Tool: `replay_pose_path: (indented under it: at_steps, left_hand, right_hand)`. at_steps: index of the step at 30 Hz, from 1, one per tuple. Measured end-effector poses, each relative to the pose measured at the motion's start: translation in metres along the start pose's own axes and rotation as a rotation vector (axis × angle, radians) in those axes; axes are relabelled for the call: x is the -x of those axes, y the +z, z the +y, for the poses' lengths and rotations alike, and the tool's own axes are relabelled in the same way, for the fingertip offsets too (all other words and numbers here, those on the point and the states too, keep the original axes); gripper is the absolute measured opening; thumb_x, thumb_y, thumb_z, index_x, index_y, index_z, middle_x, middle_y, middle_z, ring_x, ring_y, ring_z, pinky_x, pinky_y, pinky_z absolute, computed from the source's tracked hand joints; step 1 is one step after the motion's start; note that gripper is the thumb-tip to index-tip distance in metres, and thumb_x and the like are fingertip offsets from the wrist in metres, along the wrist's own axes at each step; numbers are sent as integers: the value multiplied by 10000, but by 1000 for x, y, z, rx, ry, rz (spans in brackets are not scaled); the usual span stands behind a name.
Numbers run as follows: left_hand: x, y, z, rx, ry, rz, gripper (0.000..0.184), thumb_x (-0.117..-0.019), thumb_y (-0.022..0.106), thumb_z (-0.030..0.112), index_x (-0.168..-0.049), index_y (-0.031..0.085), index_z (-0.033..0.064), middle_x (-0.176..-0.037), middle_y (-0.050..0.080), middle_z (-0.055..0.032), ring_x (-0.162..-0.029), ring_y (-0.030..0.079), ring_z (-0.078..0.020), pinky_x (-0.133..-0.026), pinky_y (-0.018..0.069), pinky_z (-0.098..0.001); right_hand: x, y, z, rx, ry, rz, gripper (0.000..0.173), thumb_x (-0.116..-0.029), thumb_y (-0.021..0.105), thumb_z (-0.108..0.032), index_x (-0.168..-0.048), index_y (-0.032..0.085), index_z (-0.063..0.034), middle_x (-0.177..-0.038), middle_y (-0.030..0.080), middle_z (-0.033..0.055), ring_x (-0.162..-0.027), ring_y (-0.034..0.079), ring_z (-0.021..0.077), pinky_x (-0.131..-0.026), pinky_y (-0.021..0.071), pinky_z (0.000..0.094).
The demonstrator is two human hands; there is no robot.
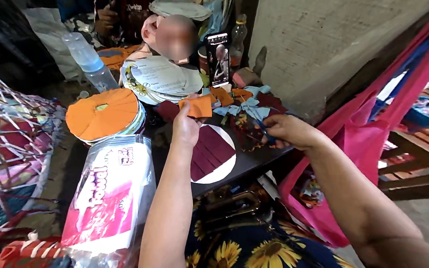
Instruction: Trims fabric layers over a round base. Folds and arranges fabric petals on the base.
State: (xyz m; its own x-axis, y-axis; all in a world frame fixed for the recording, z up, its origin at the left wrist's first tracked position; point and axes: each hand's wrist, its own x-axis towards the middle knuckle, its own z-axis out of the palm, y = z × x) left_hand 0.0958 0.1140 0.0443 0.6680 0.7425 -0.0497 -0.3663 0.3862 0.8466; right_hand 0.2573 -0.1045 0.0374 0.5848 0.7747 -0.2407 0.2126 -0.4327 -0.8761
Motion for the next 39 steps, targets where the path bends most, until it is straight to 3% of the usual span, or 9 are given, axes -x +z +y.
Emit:
replay_pose_path:
  at_steps: [3,6,9,13,22,28,30,33,39]
  left_hand:
    - [2,0,4,31,-5,10,428,-1135,251,267,-1403,517,66,-1319,613,-111,-1148,632,-212,-971,528,-369]
    - [0,1,8,35,-36,43,404,-1132,269,271,-1396,500,70,-1289,615,-110,-1129,638,-214,-969,529,-366]
    - [-3,5,12,1,-52,83,399,-1129,270,265,-1331,541,52,-1204,647,-115,-1044,664,-216,-914,550,-359]
    - [-3,14,19,-52,-48,143,388,-1126,273,256,-1336,518,39,-1192,619,-127,-1013,653,-225,-877,556,-370]
    - [30,37,17,-32,-37,105,410,-1129,253,276,-1356,512,55,-1239,628,-125,-1062,665,-234,-909,562,-382]
    - [54,58,-8,80,-27,69,398,-1130,242,254,-1398,467,64,-1247,608,-127,-1065,662,-235,-915,562,-393]
    - [61,65,-16,111,-33,62,412,-1132,240,260,-1433,445,67,-1260,610,-129,-1081,661,-234,-934,554,-394]
    - [67,74,-25,166,-32,67,416,-1135,241,261,-1452,430,69,-1267,606,-130,-1089,661,-236,-946,553,-389]
    - [76,76,-39,171,10,-15,440,-1135,243,320,-1503,404,143,-1369,573,-85,-1182,628,-200,-1009,523,-354]
  right_hand:
    - [5,-3,9,-305,-37,-14,289,-1060,501,-72,-1340,551,-25,-763,637,19,-459,440,3,-411,363,139]
    - [12,-2,17,-509,-72,-108,228,-1084,420,-157,-1200,584,-51,-741,603,-29,-460,440,-21,-419,379,112]
    - [14,5,25,-765,-98,-231,312,-1096,390,-271,-1174,603,-58,-720,606,-38,-442,456,-26,-410,399,101]
    - [14,14,33,-888,-153,-405,325,-1051,529,-372,-1201,606,-95,-804,647,-29,-466,495,-36,-424,421,87]
    - [29,27,41,-1009,-174,-377,293,-1098,403,-215,-1271,580,-57,-771,624,-29,-436,454,-55,-413,401,71]
    - [43,42,47,-1043,-241,-318,266,-1063,425,-101,-1307,519,-55,-814,674,1,-503,573,-10,-467,484,95]
    - [47,50,50,-1024,-274,-307,261,-1061,505,-250,-1245,517,-65,-816,678,-6,-512,592,12,-466,502,119]
    - [47,57,56,-970,-359,-413,780,-841,606,-752,-1243,492,-92,-903,692,6,-603,659,100,-527,567,219]
    - [49,75,58,-810,-418,-387,919,-820,565,-823,-1313,433,-58,-902,686,-17,-697,702,142,-632,619,293]
